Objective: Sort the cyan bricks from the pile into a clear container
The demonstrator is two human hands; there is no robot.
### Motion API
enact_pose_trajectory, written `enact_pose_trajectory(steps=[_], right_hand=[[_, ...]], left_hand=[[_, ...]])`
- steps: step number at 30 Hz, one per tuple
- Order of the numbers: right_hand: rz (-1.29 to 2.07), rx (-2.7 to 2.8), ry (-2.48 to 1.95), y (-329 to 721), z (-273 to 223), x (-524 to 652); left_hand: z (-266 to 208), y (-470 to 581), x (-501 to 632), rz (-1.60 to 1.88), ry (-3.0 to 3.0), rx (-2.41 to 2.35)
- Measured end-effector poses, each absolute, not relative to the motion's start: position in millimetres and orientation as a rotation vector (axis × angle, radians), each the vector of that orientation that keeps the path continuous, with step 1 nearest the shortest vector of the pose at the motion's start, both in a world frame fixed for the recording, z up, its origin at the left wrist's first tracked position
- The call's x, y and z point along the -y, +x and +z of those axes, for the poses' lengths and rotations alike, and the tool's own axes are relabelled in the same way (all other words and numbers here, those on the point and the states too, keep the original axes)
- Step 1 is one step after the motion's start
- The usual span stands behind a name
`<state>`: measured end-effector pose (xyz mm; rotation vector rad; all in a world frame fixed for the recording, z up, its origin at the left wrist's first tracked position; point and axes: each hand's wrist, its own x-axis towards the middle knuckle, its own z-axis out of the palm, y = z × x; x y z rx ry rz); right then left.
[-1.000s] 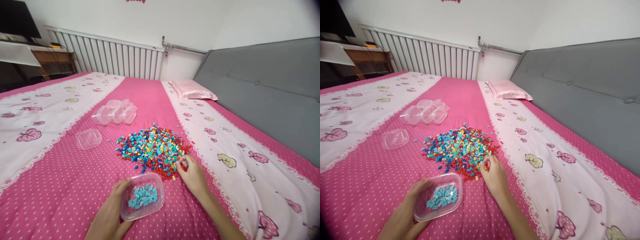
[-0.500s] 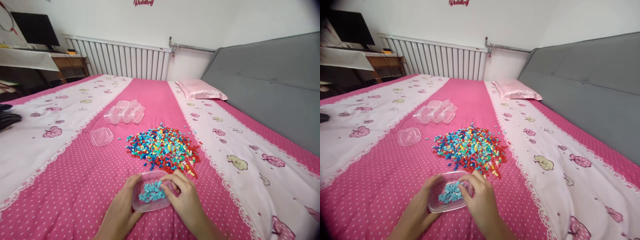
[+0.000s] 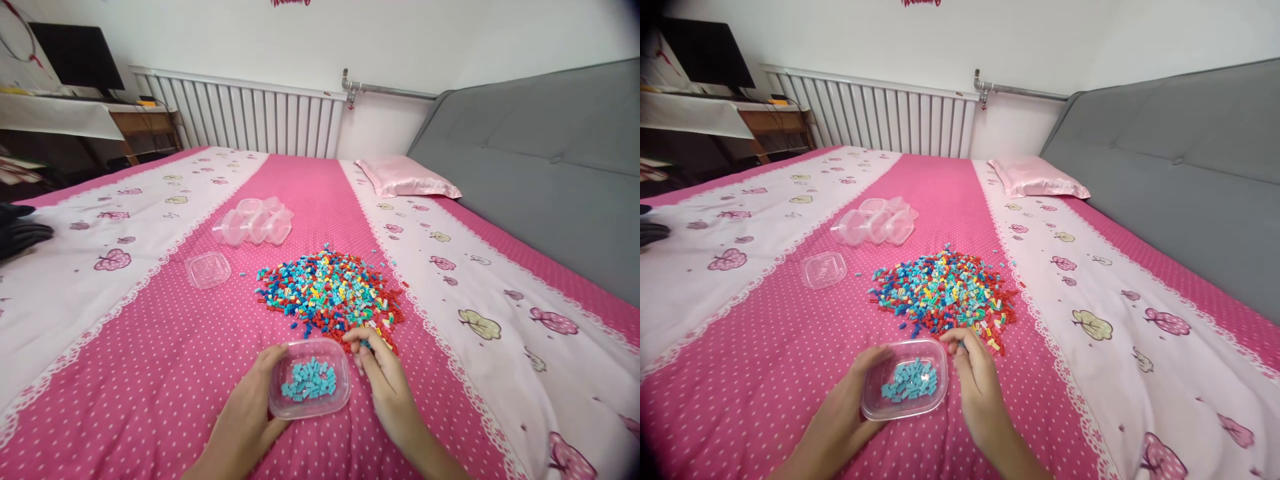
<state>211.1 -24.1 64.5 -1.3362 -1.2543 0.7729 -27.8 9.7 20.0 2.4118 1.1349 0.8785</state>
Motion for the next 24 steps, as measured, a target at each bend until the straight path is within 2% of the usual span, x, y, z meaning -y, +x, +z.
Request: enact_pose_trajectory(steps=[8, 19, 24], right_hand=[[0.951, 1.195, -1.204, 209.6, 57.4, 20.4], [0.877, 1.298, -1.244, 211.8, 58.7, 20.4], [0.665, 1.436, -1.306, 212.8, 61.9, 21.7]], left_hand=[[17.5, -28.6, -11.3, 0.86, 2.438, -1.143], [15.5, -29.0, -12.1, 0.849, 2.465, -1.139], [15.5, -29.6, -10.4, 0.854, 2.459, -1.14]])
